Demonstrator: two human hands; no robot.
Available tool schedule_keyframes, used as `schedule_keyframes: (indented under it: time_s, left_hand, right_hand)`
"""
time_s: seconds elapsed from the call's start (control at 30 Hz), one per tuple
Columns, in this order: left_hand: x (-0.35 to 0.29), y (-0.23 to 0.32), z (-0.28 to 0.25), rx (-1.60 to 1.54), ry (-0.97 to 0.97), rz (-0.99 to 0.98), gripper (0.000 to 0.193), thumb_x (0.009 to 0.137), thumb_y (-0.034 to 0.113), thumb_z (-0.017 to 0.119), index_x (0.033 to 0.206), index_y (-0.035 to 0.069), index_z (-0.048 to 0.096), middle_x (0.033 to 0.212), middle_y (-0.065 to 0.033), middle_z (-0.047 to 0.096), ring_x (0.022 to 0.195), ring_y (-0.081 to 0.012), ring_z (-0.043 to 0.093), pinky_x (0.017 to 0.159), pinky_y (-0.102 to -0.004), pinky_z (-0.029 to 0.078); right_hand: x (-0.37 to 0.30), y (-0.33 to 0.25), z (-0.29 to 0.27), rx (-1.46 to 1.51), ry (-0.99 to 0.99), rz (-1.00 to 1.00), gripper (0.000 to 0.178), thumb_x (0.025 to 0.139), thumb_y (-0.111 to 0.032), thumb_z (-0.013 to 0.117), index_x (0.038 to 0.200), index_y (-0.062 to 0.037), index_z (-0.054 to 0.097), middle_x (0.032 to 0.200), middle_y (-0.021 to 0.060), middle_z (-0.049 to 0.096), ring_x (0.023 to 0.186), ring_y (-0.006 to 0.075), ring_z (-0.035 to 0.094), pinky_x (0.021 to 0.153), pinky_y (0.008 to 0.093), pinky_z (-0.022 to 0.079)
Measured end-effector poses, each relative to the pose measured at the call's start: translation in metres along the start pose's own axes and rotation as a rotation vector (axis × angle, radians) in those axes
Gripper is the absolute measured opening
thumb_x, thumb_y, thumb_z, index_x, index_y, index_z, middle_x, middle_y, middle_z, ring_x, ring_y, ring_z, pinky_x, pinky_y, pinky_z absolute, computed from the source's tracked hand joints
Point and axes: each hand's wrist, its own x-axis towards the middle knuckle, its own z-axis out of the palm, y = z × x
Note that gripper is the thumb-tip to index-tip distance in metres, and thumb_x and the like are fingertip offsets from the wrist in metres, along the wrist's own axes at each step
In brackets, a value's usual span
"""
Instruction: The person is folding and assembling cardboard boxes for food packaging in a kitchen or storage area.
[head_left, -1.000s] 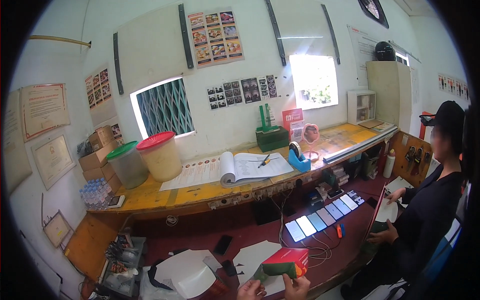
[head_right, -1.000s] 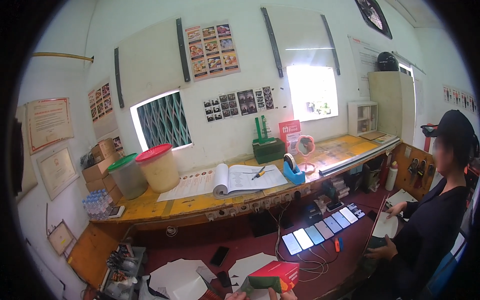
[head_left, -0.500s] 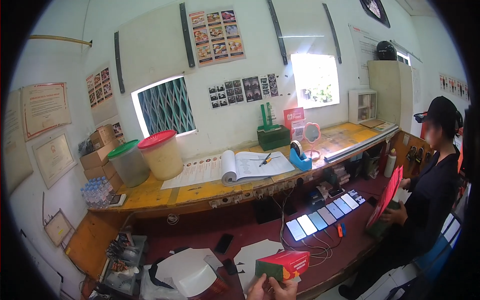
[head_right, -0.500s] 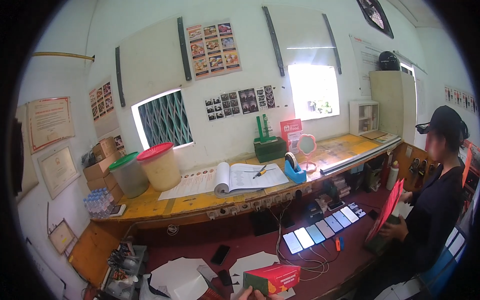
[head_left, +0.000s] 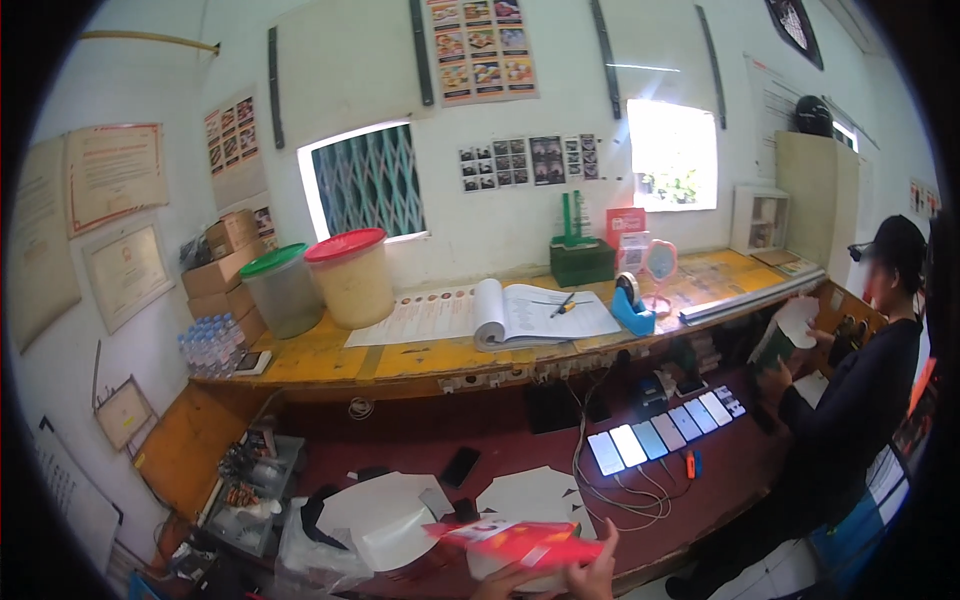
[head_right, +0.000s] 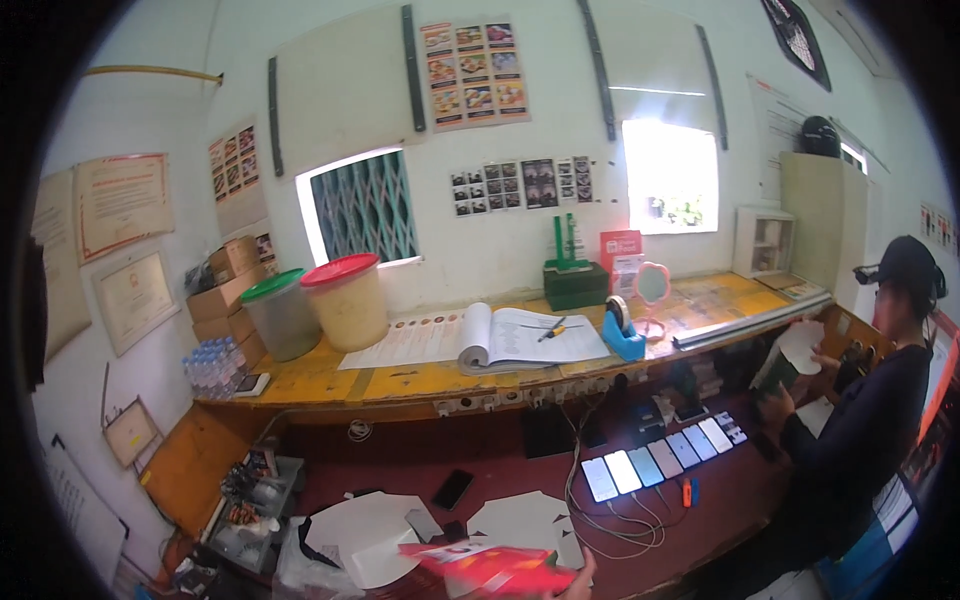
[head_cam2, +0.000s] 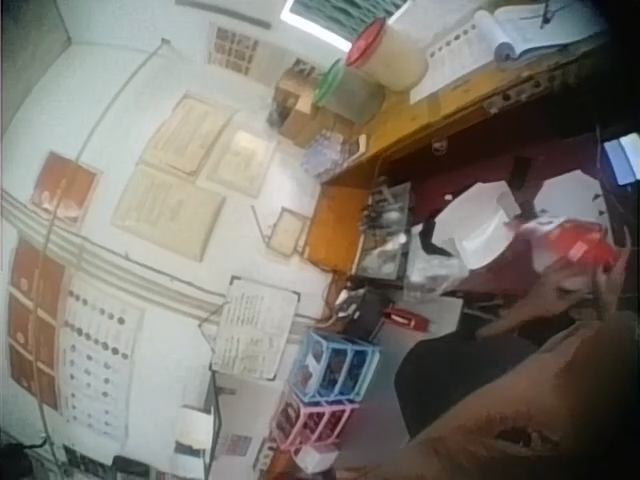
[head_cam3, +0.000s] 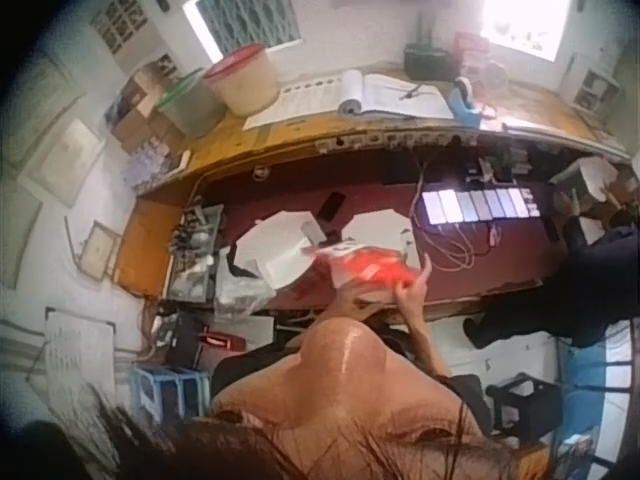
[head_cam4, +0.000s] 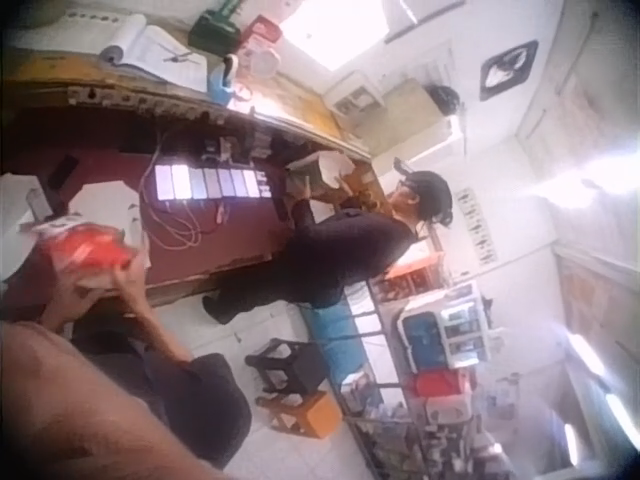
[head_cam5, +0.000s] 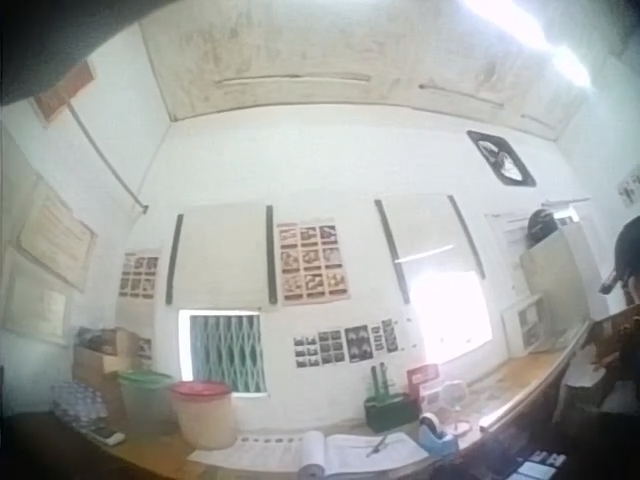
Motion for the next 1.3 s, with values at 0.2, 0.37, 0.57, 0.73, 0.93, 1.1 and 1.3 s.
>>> schedule_keyframes:
  time_s: [0.2,0.37,0.57,0.73,0.93,1.1,1.3]
  left_hand:
    - [-0.08,-0.098,-0.09,0.475,0.791,0.072,0.053,0.076,0.036,0.078,0.113,0.002,0.062,0.103,-0.0172,0.064,0.096,-0.0324,0.063,0.088,-0.0387,0.05]
    - [-0.14,-0.113,-0.193,0.914,0.104,-0.161,0.085,0.07,0.051,0.082,0.136,0.006,0.052,0.133,-0.0159,0.056,0.129,-0.0351,0.048,0.109,-0.0515,0.032]
    - [-0.154,-0.168,-0.201,1.003,-0.137,-0.073,0.035,0.078,0.023,0.075,0.112,0.017,0.067,0.114,-0.0054,0.066,0.123,-0.0274,0.054,0.107,-0.0459,0.036]
    - [-0.147,-0.16,-0.139,0.776,0.079,-0.102,0.028,0.088,0.024,0.068,0.114,0.014,0.069,0.106,-0.0049,0.068,0.104,-0.0282,0.062,0.091,-0.0484,0.048]
    - [-0.165,-0.167,-0.104,1.038,0.093,-0.188,0.025,0.079,0.015,0.076,0.103,0.01,0.073,0.084,-0.0073,0.069,0.079,-0.0256,0.067,0.073,-0.0381,0.054]
    - [-0.143,-0.128,-0.095,0.812,0.421,-0.041,0.015,0.076,0.007,0.076,0.091,0.01,0.073,0.085,-0.0051,0.067,0.08,-0.0246,0.065,0.072,-0.038,0.052]
    - [-0.14,-0.127,-0.095,0.825,0.513,-0.048,0.015,0.075,0.006,0.077,0.088,0.009,0.072,0.089,-0.0049,0.066,0.086,-0.0267,0.063,0.075,-0.0394,0.051]
  right_hand:
    - [0.06,0.096,-0.023,-0.093,0.015,0.27,0.027,0.082,-0.013,0.07,0.104,0.0025,0.069,0.088,0.0142,0.072,0.077,0.0235,0.065,0.069,0.0358,0.051]
    - [0.081,0.079,-0.017,-0.566,-0.135,-0.323,0.03,0.08,-0.023,0.074,0.088,0.0061,0.07,0.072,0.026,0.066,0.068,0.0412,0.066,0.066,0.0471,0.05]
    - [0.128,0.005,0.083,-0.505,-0.431,-0.507,0.035,0.082,-0.03,0.075,0.082,0.0045,0.067,0.067,0.0245,0.061,0.062,0.0412,0.059,0.059,0.0476,0.044]
    - [0.127,-0.059,0.194,-0.537,-0.763,-0.716,0.037,0.08,-0.032,0.074,0.086,0.0038,0.069,0.08,0.0251,0.067,0.081,0.0435,0.067,0.071,0.0484,0.054]
    - [0.133,-0.053,0.292,-0.944,-0.723,-0.869,0.02,0.081,-0.017,0.069,0.093,-0.001,0.072,0.101,0.0205,0.071,0.088,0.0376,0.072,0.076,0.0436,0.059]
    - [0.141,-0.055,0.307,-1.047,-0.658,-0.966,0.016,0.084,-0.005,0.062,0.095,-0.0042,0.075,0.102,0.0179,0.072,0.091,0.0334,0.073,0.072,0.0422,0.061]
    - [0.138,-0.05,0.296,-1.13,-0.706,-0.903,0.017,0.087,-0.008,0.062,0.097,-0.0059,0.076,0.104,0.0145,0.073,0.095,0.0324,0.073,0.076,0.0412,0.06]
